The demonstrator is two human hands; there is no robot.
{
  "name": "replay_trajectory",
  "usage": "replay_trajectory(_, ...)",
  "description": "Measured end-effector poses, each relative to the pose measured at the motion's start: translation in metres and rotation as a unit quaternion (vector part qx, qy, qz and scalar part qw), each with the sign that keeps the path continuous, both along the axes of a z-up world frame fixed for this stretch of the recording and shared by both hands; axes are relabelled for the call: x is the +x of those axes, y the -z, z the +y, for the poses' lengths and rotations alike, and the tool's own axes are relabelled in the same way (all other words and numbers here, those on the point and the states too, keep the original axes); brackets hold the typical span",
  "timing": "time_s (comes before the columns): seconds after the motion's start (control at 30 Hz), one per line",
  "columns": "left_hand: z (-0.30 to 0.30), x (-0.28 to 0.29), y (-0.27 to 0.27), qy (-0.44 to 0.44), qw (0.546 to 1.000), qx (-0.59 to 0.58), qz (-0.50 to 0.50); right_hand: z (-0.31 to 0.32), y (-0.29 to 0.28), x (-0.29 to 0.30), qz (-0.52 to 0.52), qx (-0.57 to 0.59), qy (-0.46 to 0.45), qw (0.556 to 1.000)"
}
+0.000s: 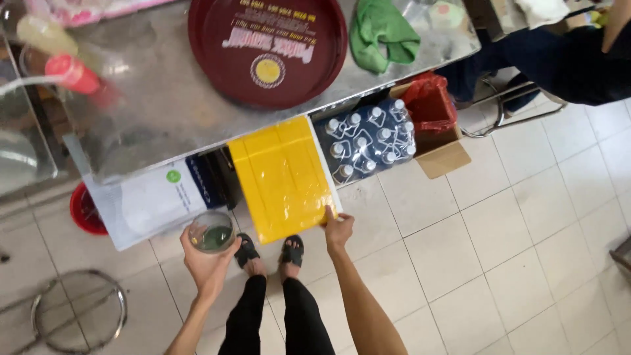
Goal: The person prepares a cocktail by adding ice, sugar, and lime pieces into a shaker. They then pour water from a jug, add more ice from a drawer, and seal the shaker. Finally, they shake the mixture vigorously to combine the ingredients.
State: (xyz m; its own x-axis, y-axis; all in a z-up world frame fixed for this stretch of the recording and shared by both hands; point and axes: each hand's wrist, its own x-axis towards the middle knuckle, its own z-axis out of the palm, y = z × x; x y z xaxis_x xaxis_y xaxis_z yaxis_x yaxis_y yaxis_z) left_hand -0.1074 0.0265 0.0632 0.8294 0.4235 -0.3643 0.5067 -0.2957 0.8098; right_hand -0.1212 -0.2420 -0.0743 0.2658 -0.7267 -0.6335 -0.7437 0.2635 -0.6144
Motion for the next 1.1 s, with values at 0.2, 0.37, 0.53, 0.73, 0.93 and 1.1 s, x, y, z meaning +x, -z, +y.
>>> replay_trajectory(0.2,-0.004,-0.014,-0.026,-0.018,0.999,0.015,-0.024,-0.021,0.000,-0.005,-0.014,0.026,-0.031,0.999)
replay_trajectory(0.37,0.001,-0.022,-0.053,-0.056,0.997,0.008,-0.053,-0.038,0.015,-0.015,0.022,0.019,-0.106,0.994)
replay_trajectory(0.53,0.032,-0.049,-0.059,-0.103,0.985,-0.044,-0.131,-0.023,0.015,-0.056,0.070,-0.030,-0.155,0.985)
replay_trajectory(0.73,0.097,-0.092,-0.079,-0.187,0.975,-0.049,-0.110,0.073,-0.010,-0.108,0.057,0.202,-0.265,0.941)
replay_trajectory(0.93,0.224,-0.152,-0.103,-0.257,0.956,-0.070,-0.124,0.253,-0.103,-0.113,0.043,0.259,-0.331,0.906)
replay_trajectory(1.1,0.346,-0.218,-0.103,-0.252,0.954,-0.025,-0.159,0.379,-0.149,-0.125,-0.001,0.248,-0.453,0.856)
